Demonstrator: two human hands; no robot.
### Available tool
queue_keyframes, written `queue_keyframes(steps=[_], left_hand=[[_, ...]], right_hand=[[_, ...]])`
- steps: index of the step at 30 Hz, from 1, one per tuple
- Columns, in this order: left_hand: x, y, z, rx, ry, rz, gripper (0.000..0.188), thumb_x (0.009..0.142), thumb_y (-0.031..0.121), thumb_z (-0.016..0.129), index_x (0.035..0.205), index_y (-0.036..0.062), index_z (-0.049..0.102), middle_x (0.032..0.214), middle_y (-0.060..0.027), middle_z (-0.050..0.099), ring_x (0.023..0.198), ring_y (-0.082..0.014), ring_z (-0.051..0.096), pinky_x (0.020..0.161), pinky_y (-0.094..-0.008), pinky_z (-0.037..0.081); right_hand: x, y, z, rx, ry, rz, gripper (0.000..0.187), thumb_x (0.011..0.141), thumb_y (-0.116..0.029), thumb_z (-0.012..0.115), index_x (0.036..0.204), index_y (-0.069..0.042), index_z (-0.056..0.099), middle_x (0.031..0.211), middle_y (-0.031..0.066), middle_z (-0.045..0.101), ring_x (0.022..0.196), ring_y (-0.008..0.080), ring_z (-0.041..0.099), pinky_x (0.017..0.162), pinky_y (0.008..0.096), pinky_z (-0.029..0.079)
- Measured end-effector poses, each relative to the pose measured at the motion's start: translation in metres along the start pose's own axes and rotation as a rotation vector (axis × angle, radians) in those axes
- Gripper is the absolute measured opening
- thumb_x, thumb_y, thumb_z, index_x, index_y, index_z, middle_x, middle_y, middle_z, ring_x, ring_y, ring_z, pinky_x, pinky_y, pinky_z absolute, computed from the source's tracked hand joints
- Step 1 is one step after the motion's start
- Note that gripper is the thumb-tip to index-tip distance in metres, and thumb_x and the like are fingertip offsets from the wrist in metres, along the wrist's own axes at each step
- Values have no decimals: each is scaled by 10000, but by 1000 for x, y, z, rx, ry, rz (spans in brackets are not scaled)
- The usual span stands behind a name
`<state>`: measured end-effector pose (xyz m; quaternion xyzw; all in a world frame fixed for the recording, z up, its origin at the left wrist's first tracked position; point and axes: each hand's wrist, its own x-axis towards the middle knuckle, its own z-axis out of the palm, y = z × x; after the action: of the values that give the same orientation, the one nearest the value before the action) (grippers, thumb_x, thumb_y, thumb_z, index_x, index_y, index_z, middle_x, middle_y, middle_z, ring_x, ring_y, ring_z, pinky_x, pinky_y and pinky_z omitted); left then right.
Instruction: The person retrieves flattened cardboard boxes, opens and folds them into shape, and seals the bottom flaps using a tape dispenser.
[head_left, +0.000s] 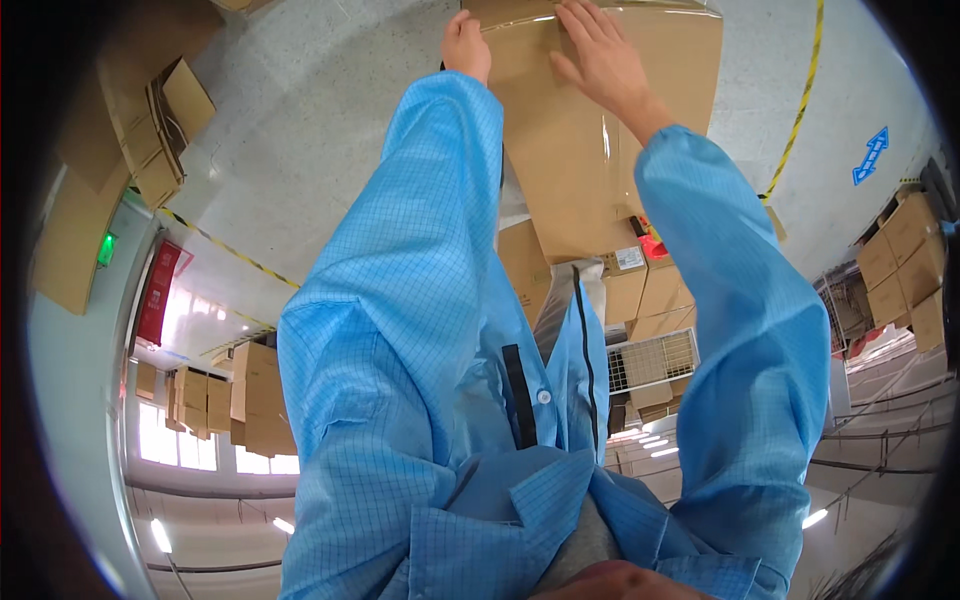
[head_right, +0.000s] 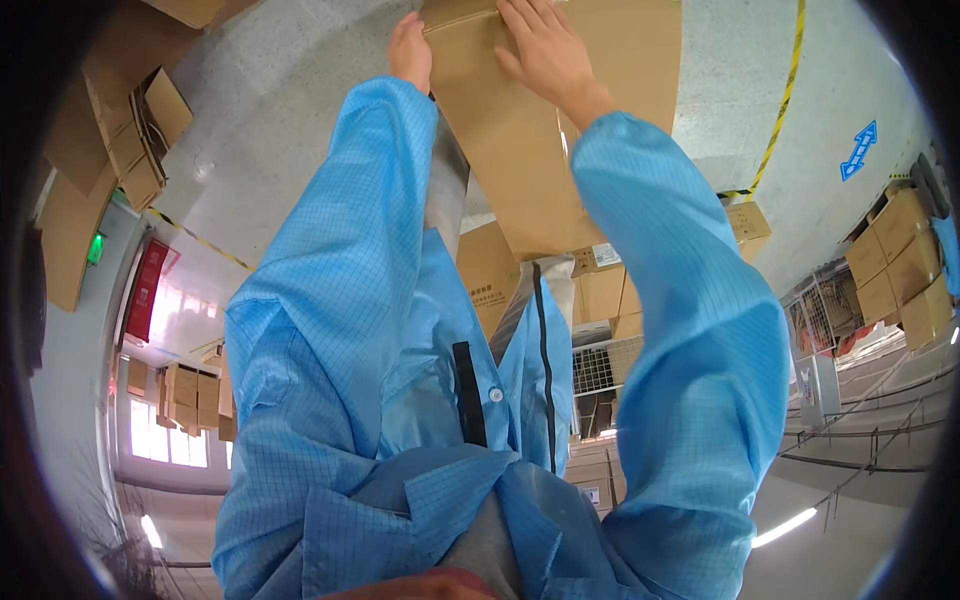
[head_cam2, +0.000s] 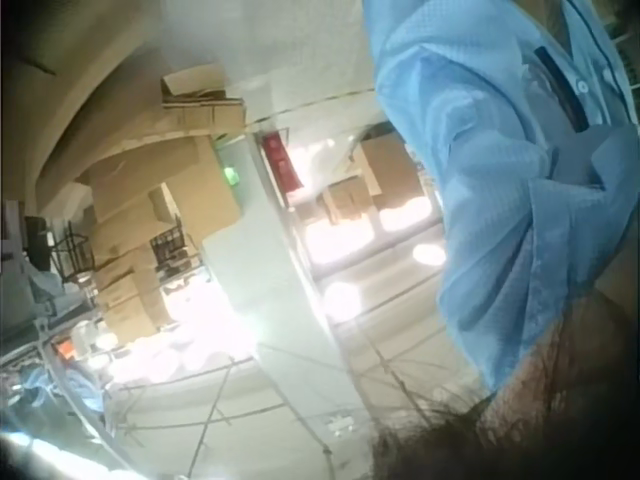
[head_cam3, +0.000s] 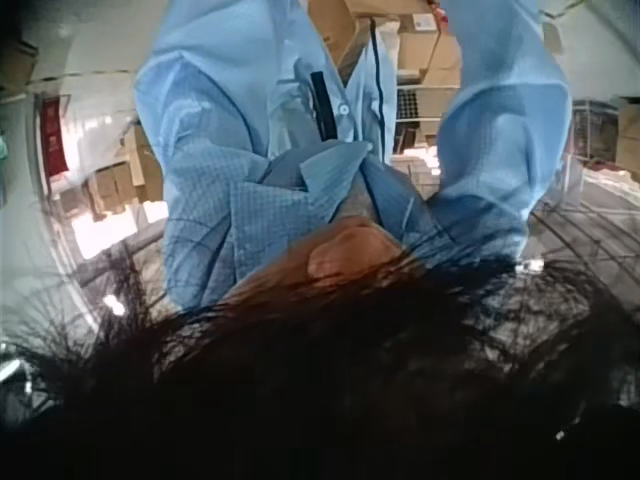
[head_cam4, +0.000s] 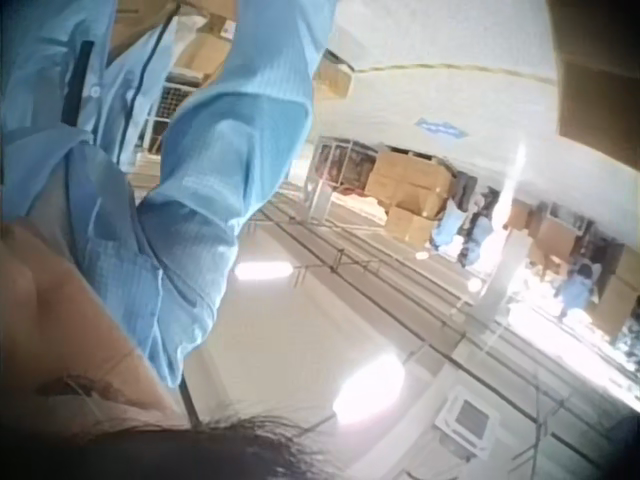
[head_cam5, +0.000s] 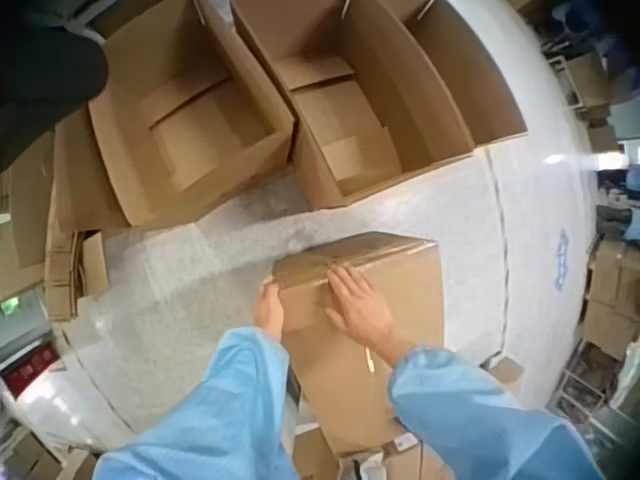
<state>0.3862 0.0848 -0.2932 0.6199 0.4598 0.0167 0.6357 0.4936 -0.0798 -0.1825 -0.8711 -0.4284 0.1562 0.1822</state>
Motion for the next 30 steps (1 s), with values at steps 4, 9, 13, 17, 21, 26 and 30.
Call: queue_keyframes(steps=[4,9,13,17,21,26,30], left_hand=[[-7,35,14,752,267,758,289,925,258,556,1102,40,621,1035,-153,648,1005,-318,597,852,-393,468],[-7,84,-1,502,-578,327,351,924,287,528,1136,14,596,1117,-184,623,1096,-356,551,943,-391,431],[8,82,-18,649,-728,413,377,964,272,466,1219,6,545,1221,-193,582,1174,-342,519,1000,-362,400],[14,42,-24,561,-647,325,319,900,297,589,1187,164,635,1295,-81,566,1219,-228,508,1009,-342,405],[5,43,1,503,-623,361,327,918,323,534,1199,186,629,1258,-49,590,1196,-241,517,997,-358,416],[15,38,-45,556,-570,319,326,903,316,562,1186,173,639,1259,-69,590,1198,-257,516,1002,-363,412],[3,40,9,334,-621,260,371,856,344,637,1168,144,650,1272,-111,576,1221,-287,497,1028,-367,390]], right_hand=[[17,6,15,-23,-1,85,401,832,-297,592,1117,-15,575,1142,183,596,1070,326,554,976,417,402],[34,20,21,131,-56,115,289,865,-285,545,975,-39,647,970,165,658,970,314,604,887,410,459],[37,47,10,24,-144,146,262,904,-268,509,865,-54,653,789,145,662,715,341,628,685,437,506],[10,123,7,-360,-34,-115,293,924,-273,507,759,-66,633,681,137,634,555,336,598,491,449,469],[-28,215,-4,-530,-446,99,359,936,-329,468,779,-55,640,752,167,654,651,351,629,563,457,492],[24,208,23,-36,-532,508,499,944,-445,398,1059,7,575,1057,244,597,1006,399,557,862,454,430],[-50,341,-12,-189,-583,1023,651,959,-485,274,1190,46,570,1248,274,538,1220,414,465,1025,433,348]])
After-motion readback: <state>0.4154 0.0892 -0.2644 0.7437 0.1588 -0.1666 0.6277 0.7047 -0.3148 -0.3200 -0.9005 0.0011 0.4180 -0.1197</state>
